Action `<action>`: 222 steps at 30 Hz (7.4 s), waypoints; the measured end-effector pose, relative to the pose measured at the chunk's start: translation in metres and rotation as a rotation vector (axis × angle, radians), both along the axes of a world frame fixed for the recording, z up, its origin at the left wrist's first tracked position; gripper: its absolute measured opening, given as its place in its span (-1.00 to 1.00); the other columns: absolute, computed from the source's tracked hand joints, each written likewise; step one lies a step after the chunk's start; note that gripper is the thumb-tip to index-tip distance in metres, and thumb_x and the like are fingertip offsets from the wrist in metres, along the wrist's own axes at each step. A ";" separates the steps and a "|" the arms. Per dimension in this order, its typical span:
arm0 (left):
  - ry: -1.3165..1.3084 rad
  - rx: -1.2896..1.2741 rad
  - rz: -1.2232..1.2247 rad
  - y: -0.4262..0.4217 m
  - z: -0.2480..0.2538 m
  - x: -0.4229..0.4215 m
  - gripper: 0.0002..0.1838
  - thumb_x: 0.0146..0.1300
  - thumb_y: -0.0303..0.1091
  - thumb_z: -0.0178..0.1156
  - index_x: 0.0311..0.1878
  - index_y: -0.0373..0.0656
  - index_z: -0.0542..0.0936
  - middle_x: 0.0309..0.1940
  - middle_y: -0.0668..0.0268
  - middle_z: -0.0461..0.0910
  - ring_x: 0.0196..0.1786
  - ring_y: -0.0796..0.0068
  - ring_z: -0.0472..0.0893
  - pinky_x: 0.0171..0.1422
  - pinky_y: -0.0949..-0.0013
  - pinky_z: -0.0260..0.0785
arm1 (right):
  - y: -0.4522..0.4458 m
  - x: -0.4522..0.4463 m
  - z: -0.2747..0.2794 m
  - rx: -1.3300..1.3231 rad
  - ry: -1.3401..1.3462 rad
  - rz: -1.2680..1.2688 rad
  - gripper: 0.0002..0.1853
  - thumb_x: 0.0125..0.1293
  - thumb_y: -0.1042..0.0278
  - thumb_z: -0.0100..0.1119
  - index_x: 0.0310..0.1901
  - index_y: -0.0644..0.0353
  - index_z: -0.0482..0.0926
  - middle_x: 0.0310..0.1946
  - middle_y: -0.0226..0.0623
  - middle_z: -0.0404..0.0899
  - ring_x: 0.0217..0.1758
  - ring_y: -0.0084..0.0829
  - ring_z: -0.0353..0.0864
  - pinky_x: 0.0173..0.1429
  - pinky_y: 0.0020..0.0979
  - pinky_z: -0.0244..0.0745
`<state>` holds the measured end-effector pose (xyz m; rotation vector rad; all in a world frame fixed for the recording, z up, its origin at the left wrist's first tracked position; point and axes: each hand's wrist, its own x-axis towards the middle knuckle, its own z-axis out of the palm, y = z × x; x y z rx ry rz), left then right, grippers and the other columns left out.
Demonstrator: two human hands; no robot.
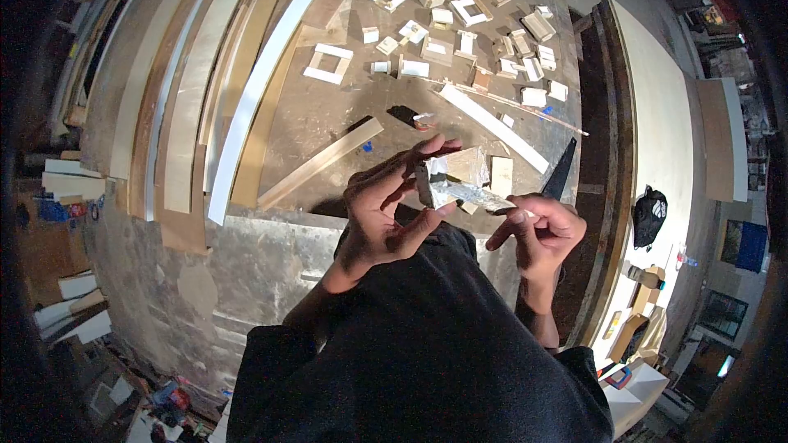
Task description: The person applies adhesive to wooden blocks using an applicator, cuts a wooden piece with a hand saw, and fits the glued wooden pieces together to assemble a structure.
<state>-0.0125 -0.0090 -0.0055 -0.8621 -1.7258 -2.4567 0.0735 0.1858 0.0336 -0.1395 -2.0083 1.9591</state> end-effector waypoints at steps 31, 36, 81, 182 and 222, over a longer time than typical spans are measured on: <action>-0.145 0.120 0.018 -0.002 0.002 -0.004 -0.36 0.21 -0.55 0.34 0.36 -0.46 0.39 0.30 -0.07 0.49 0.29 0.10 0.58 0.33 0.08 0.49 | 0.016 -0.010 0.004 0.461 0.265 -0.184 -0.86 0.30 0.61 0.31 -0.12 0.42 0.68 -0.29 0.09 0.75 -0.38 -0.27 0.81 -0.30 -0.38 0.74; -0.237 0.074 0.121 -0.001 0.006 0.003 -0.36 0.21 -0.50 0.37 0.32 -0.51 0.38 0.29 -0.10 0.49 0.28 0.15 0.58 0.32 0.10 0.50 | -0.006 0.004 0.014 0.780 0.105 -0.112 -0.79 0.20 0.67 0.39 -0.11 0.40 0.70 -0.20 -0.02 0.78 -0.28 -0.37 0.82 -0.21 -0.42 0.73; -0.549 0.351 -0.295 -0.002 -0.004 -0.008 -0.36 0.40 -0.24 0.26 0.45 -0.32 0.36 0.34 0.13 0.50 0.25 0.38 0.56 0.21 0.32 0.52 | 0.025 0.005 0.016 0.869 0.390 -0.056 -0.86 0.04 0.65 0.47 -0.37 0.21 0.74 -0.23 -0.15 0.80 -0.43 -0.45 0.79 -0.43 -0.56 0.59; -0.776 0.295 -0.469 -0.008 -0.049 -0.005 -0.60 0.52 -0.29 0.07 0.31 -0.29 0.48 0.09 0.20 0.64 0.06 0.44 0.64 0.24 0.27 0.48 | 0.027 -0.034 -0.004 0.597 0.378 -0.105 -0.88 0.05 0.72 0.41 -0.35 0.35 0.72 -0.24 0.06 0.77 -0.15 -0.18 0.82 -0.05 -0.36 0.73; -0.866 0.334 -0.043 -0.080 -0.083 -0.018 -0.48 0.45 -0.34 0.16 0.39 -0.37 0.34 0.27 0.00 0.50 0.31 0.00 0.56 0.38 0.03 0.43 | 0.011 -0.107 -0.097 0.420 -0.025 0.105 -0.96 0.25 0.58 0.36 -0.30 0.29 0.77 -0.27 -0.22 0.81 -0.27 -0.51 0.79 -0.22 -0.50 0.64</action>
